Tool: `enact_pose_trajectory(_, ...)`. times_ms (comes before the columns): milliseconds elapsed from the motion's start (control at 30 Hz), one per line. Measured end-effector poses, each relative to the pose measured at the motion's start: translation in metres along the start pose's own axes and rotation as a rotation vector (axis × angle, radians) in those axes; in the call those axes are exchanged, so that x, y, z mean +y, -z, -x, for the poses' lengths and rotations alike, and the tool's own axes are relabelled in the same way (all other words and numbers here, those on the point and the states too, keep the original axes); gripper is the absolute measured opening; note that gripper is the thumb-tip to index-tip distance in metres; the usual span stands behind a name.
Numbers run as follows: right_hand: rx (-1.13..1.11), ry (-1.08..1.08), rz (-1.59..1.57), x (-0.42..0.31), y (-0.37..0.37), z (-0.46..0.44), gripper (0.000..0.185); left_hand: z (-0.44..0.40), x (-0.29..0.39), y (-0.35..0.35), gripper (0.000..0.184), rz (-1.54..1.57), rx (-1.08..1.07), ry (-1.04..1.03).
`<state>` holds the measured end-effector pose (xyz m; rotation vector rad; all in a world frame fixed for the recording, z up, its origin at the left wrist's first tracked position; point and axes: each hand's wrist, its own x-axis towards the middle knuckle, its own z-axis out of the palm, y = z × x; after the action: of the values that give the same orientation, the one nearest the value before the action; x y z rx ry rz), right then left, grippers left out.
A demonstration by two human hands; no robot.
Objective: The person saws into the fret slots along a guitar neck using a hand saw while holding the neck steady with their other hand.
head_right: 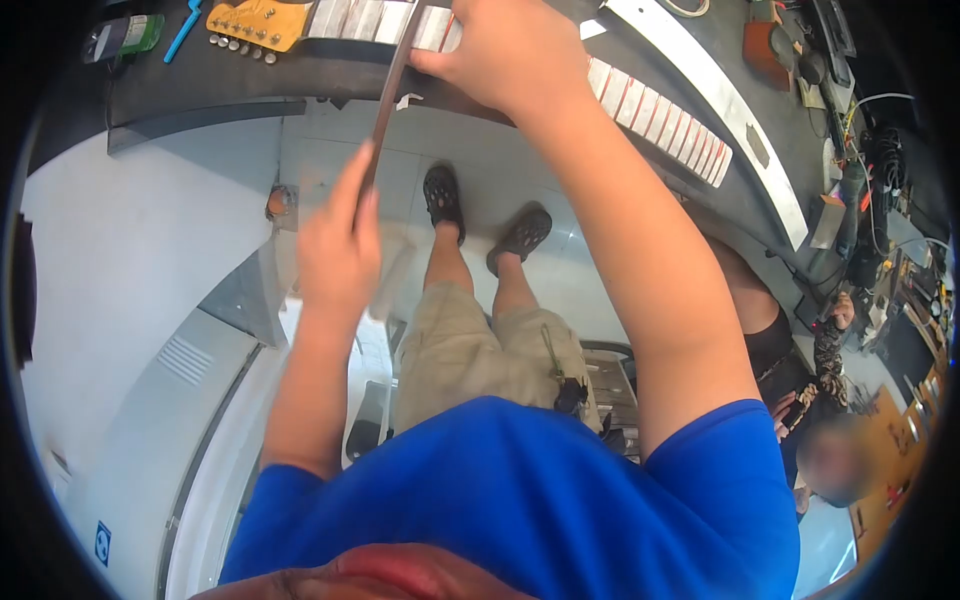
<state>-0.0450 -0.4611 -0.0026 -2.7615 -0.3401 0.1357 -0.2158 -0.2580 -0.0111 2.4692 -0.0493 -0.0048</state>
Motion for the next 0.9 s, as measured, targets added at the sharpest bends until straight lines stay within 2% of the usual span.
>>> enact_pose_trajectory(33,0.022,-0.024,-0.005,0.001,-0.006,-0.001,0.056,0.022,-0.012,0.000,0.052,0.046,0.069,-0.073)
enact_pose_trajectory(133,0.073,0.007,0.021,0.001,-0.008,0.001,0.056,0.011,-0.008,-0.001,0.054,0.032,0.067,-0.080)
enact_pose_trajectory(167,0.041,-0.026,0.024,0.002,-0.012,-0.001,0.055,-0.016,0.006,0.001,0.047,-0.023,-0.021,-0.005)
enact_pose_trajectory(267,0.031,-0.014,0.006,0.002,-0.012,-0.003,0.056,-0.102,0.024,-0.016,0.042,-0.077,0.023,-0.072)
enact_pose_trajectory(333,0.040,-0.005,0.021,0.005,-0.016,0.000,0.057,-0.124,0.025,-0.025,0.041,-0.111,0.049,-0.123)
enact_pose_trajectory(400,0.043,0.009,0.036,0.005,-0.014,-0.006,0.057,-0.092,0.019,-0.017,0.044,-0.067,0.019,-0.072)
enact_pose_trajectory(500,0.033,-0.016,0.036,0.005,-0.012,-0.001,0.059,0.004,-0.004,0.002,0.048,-0.025,-0.029,-0.003)
enact_pose_trajectory(600,0.025,-0.013,0.039,0.003,-0.010,-0.001,0.059,0.033,-0.007,0.008,0.049,0.030,0.023,-0.019)
enact_pose_trajectory(700,0.032,-0.009,0.024,-0.003,-0.002,0.002,0.059,-0.037,0.009,-0.001,0.046,-0.036,-0.011,-0.029)
enact_pose_trajectory(767,0.033,-0.011,0.032,0.002,-0.009,-0.002,0.059,-0.090,0.015,-0.017,0.044,-0.023,0.042,-0.103)
enact_pose_trajectory(867,-0.014,-0.014,0.056,0.003,-0.014,0.002,0.059,-0.084,0.017,-0.020,0.042,-0.048,0.062,-0.074)
enact_pose_trajectory(900,-0.013,-0.013,0.066,0.003,-0.012,-0.003,0.059,-0.059,0.009,-0.018,0.043,0.001,0.055,-0.067)
